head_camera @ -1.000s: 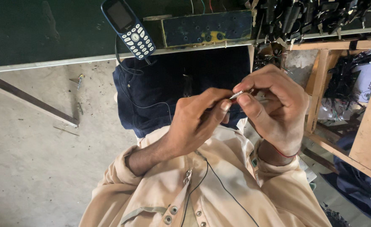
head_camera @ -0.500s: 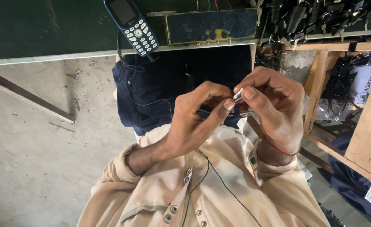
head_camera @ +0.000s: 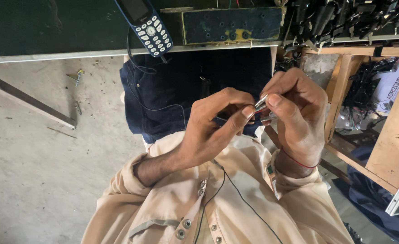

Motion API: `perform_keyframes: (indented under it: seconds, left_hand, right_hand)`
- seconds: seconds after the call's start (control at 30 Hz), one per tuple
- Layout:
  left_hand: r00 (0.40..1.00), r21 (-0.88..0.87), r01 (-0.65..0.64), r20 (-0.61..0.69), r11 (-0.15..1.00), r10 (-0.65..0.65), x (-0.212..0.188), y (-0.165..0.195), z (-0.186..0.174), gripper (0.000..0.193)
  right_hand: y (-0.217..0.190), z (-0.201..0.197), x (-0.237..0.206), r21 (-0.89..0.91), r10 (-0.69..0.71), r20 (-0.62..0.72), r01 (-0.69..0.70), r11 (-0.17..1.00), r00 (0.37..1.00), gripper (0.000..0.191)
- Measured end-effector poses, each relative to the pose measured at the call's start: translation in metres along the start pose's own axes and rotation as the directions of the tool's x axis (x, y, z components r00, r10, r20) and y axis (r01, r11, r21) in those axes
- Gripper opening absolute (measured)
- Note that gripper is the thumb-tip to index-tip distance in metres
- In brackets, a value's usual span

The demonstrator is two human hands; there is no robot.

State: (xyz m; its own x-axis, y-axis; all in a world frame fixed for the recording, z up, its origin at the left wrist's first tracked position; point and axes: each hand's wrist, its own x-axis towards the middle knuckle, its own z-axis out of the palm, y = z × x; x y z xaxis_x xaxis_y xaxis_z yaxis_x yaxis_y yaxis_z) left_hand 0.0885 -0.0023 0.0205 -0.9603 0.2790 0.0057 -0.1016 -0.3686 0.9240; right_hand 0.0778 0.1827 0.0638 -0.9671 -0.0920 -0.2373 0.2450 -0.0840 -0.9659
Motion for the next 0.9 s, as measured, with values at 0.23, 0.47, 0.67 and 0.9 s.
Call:
perform_keyframes:
  seconds: [0.23, 0.47, 0.67, 0.9]
  left_hand:
    - [0.998, -0.054, 0.061, 0.005, 0.997, -0.061, -0.003, -0.003, 0.0, 0.013]
    - [0.997, -0.067, 0.069, 0.019, 0.995, -0.068, -0.003, -0.006, 0.0, 0.014]
    - [0.997, -0.065, 0.073, -0.006, 0.995, -0.073, -0.003, -0.005, 0.001, 0.01]
    - [0.995, 0.218, -0.046, -0.075, 0.975, 0.064, -0.002, -0.007, 0.001, 0.012]
  right_hand:
    - [0.001, 0.002, -0.003, 0.035, 0.013, -0.019, -0.012, 0.999, 1.0, 0.016]
    - [0.003, 0.001, -0.003, 0.058, 0.008, -0.017, -0.007, 0.998, 1.0, 0.017]
    - [0.001, 0.003, -0.003, 0.001, -0.018, 0.004, 0.018, 1.0, 1.0, 0.016]
    - [-0.013, 0.004, 0.007, -0.447, -0.17, 0.19, 0.239, 0.862, 0.967, 0.026]
